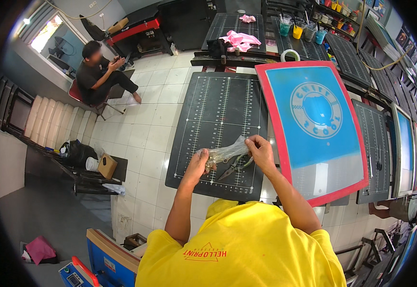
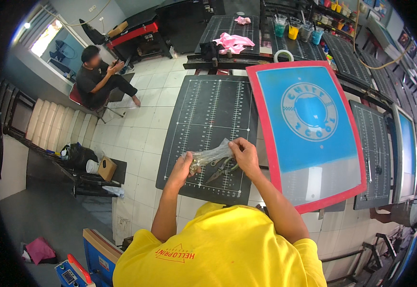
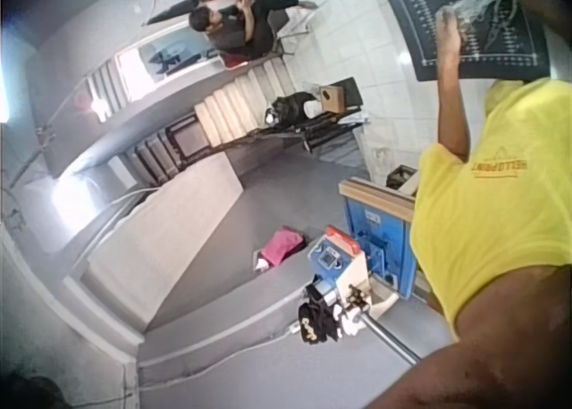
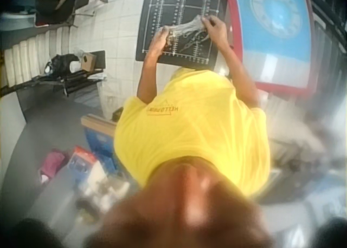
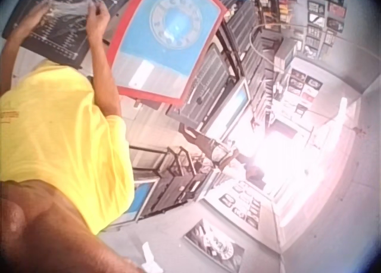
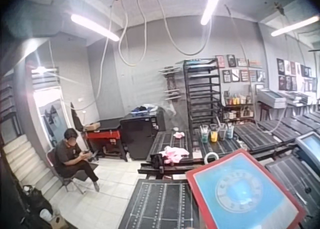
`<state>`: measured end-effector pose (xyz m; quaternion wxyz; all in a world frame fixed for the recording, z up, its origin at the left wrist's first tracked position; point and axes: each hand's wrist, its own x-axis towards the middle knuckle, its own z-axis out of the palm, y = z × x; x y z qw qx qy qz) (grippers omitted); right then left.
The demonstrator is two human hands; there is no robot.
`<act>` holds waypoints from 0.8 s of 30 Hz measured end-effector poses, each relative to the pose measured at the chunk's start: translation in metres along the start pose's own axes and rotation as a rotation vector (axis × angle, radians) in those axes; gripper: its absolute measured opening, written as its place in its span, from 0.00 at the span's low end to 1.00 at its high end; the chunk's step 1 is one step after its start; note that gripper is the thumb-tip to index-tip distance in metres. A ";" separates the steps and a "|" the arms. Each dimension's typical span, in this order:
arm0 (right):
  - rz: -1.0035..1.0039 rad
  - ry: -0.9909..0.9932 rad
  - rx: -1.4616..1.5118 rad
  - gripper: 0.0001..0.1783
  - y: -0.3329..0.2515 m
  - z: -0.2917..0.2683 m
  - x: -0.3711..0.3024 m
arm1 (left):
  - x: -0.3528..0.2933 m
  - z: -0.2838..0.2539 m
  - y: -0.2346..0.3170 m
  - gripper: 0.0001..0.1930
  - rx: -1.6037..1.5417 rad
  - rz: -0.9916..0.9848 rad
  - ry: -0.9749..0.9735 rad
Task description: The person prepares a screen printing frame by tightening adjustment components with a wrench and mounting it onto a printing station.
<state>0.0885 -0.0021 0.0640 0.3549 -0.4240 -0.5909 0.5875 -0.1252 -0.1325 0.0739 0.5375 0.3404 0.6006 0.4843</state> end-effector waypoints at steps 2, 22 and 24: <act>0.073 -0.001 0.066 0.11 0.004 0.004 -0.002 | 0.002 -0.003 -0.006 0.34 0.060 0.041 0.033; 0.246 -0.149 0.457 0.09 0.025 0.019 -0.014 | 0.006 0.003 0.006 0.38 -0.226 0.061 0.045; 0.201 -0.157 0.470 0.09 0.023 0.019 -0.015 | 0.008 0.001 0.003 0.33 -0.212 0.060 0.031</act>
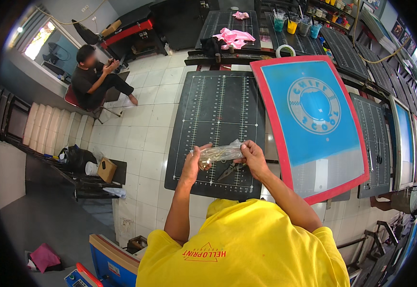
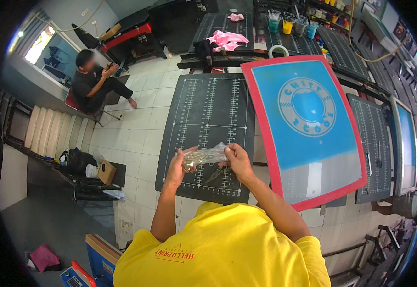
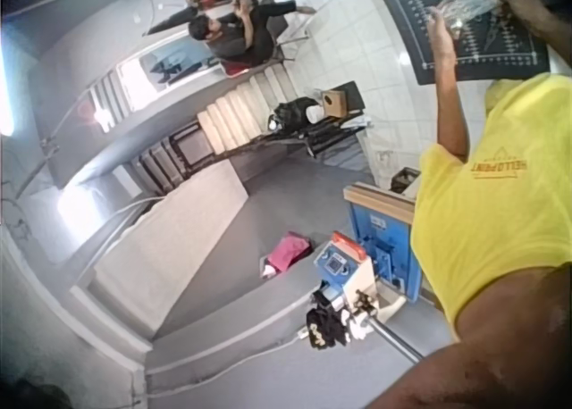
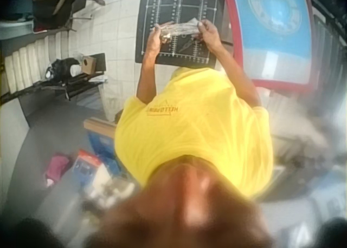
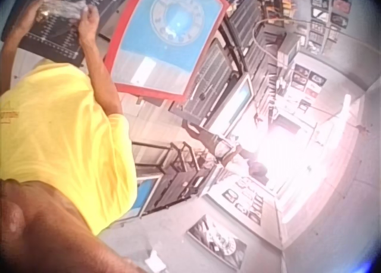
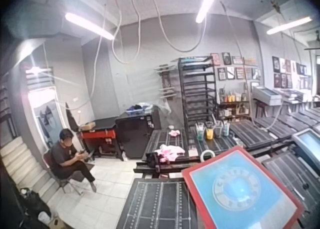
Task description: The person prepares a screen printing frame by tightening adjustment components with a wrench and mounting it onto a printing station.
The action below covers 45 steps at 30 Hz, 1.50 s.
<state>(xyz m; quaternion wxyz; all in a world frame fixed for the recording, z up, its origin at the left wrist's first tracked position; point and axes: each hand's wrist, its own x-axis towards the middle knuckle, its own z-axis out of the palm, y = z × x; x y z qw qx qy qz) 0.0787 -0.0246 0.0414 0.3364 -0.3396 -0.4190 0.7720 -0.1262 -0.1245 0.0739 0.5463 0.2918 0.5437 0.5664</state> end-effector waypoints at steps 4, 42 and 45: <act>-0.100 -0.027 -0.075 0.08 -0.001 -0.002 0.001 | 0.003 -0.004 -0.002 0.22 0.156 0.012 -0.065; 0.168 -0.359 -0.515 0.15 -0.024 -0.013 0.007 | 0.008 -0.019 -0.049 0.15 -0.369 -0.249 -0.053; 0.117 -0.395 -0.577 0.15 -0.017 -0.016 0.015 | 0.009 -0.018 -0.051 0.14 -0.399 -0.252 -0.058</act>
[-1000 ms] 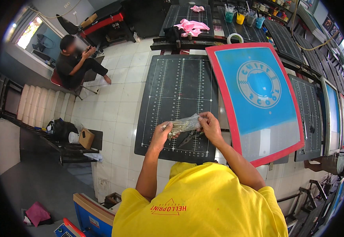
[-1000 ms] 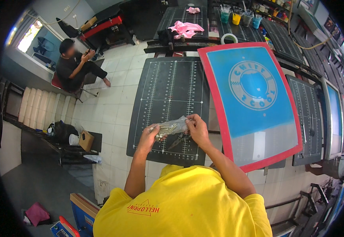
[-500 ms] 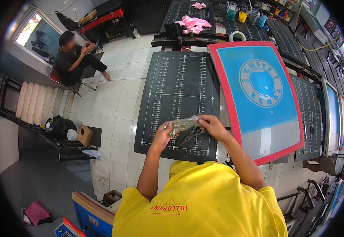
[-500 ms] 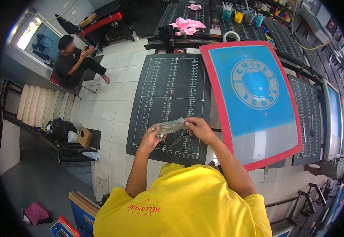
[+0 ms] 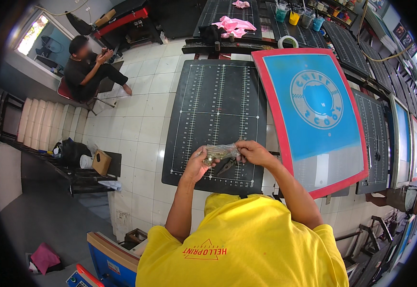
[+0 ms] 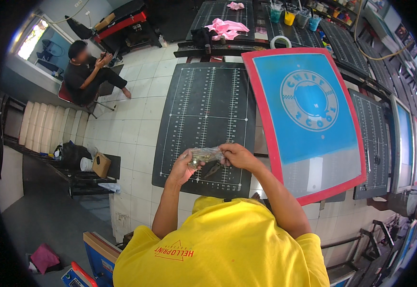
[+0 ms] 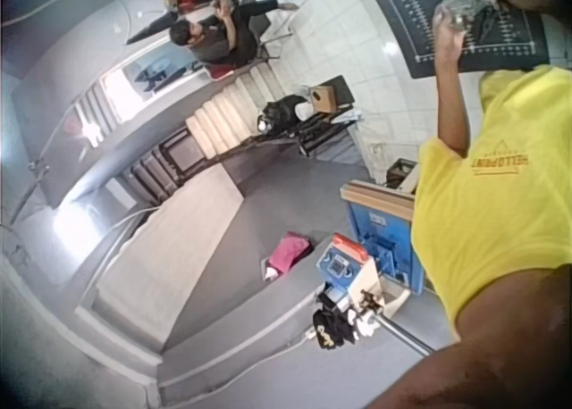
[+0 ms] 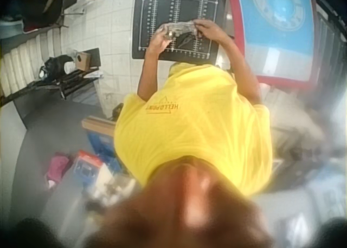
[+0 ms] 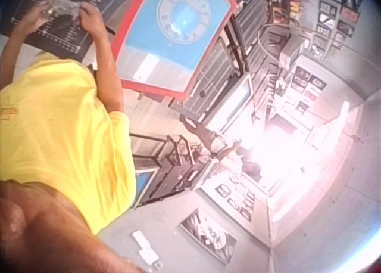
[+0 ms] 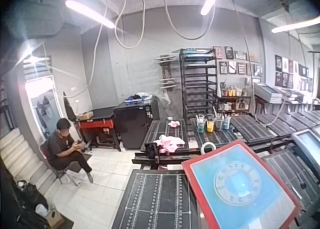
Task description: The person prepares a screen printing frame by tightening adjustment components with a wrench and mounting it onto a printing station.
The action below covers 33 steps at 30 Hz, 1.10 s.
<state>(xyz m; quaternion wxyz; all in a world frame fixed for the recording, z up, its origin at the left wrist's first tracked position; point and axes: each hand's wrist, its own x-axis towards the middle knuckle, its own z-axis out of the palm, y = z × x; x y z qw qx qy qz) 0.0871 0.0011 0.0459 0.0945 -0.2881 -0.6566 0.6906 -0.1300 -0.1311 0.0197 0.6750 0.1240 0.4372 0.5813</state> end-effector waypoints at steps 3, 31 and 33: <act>0.020 0.070 -0.034 0.15 0.006 0.003 0.002 | 0.002 -0.001 -0.003 0.15 -0.021 0.003 -0.023; 0.188 0.172 -0.072 0.09 -0.004 0.018 0.010 | 0.002 0.021 0.012 0.29 -0.149 -0.122 -0.242; 0.192 0.165 -0.069 0.09 -0.004 0.016 0.010 | 0.002 0.018 0.015 0.26 -0.100 -0.113 -0.248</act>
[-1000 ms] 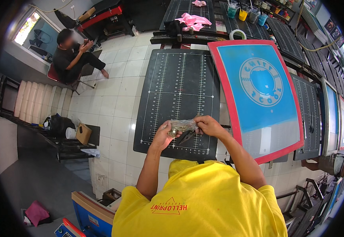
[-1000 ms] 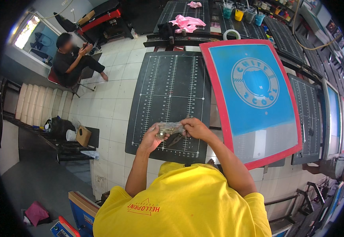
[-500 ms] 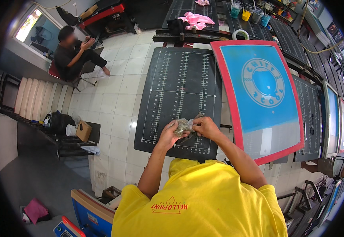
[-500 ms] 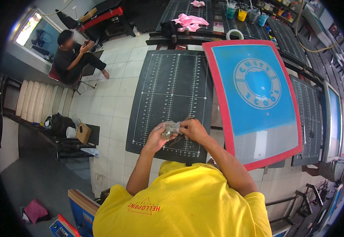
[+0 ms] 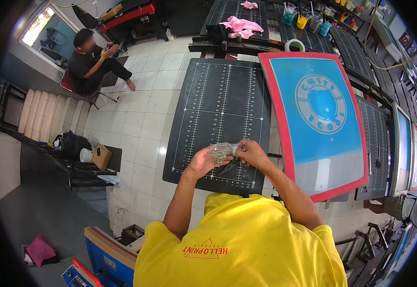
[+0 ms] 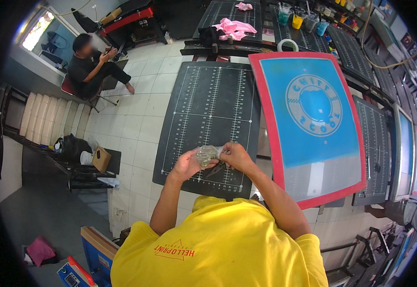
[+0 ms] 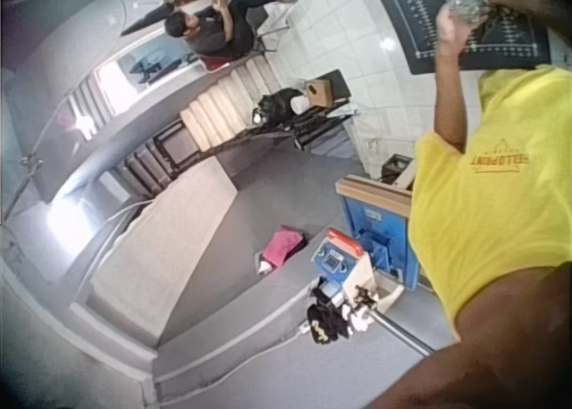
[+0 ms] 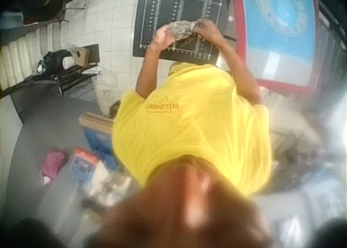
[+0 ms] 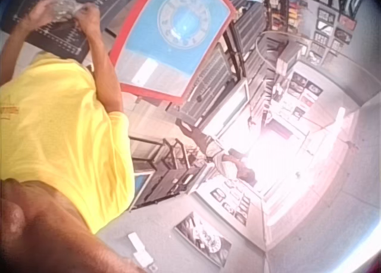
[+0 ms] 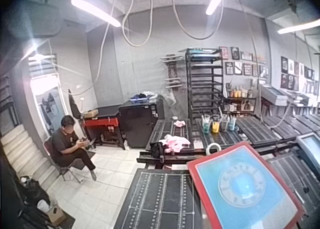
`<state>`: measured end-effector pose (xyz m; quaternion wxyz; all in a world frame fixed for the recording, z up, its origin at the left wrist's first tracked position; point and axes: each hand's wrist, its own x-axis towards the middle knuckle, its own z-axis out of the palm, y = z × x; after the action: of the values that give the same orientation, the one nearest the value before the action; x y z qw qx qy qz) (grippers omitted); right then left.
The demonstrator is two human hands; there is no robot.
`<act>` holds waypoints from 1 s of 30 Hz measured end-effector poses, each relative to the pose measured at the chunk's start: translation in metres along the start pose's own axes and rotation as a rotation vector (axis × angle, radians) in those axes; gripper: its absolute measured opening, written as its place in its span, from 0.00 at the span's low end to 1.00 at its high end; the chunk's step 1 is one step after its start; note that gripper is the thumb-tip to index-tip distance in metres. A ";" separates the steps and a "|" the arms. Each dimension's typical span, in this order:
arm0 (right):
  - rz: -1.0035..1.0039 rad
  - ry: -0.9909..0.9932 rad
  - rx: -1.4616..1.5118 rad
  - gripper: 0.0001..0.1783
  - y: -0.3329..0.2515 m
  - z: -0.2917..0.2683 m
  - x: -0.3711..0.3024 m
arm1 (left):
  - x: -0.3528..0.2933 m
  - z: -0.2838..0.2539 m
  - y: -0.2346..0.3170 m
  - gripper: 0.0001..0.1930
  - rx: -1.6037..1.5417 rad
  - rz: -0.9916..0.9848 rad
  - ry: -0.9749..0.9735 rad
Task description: The person prepares a screen printing frame by tightening adjustment components with a wrench and mounting it onto a printing station.
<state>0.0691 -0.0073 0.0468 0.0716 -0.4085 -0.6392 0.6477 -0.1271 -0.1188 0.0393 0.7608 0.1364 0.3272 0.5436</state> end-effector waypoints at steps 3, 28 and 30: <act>-0.009 -0.009 0.058 0.09 0.002 -0.002 -0.001 | -0.002 0.001 0.006 0.23 0.090 0.002 0.013; 0.039 0.029 0.127 0.14 0.001 -0.014 0.010 | -0.006 -0.022 0.005 0.25 0.245 -0.059 0.007; 0.054 0.027 0.112 0.15 0.000 -0.015 0.009 | -0.007 -0.022 0.005 0.24 0.222 -0.062 -0.006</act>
<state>0.0721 0.0099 0.0455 0.0857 -0.4298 -0.5895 0.6785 -0.1467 -0.1264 0.0279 0.7583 0.2115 0.3871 0.4800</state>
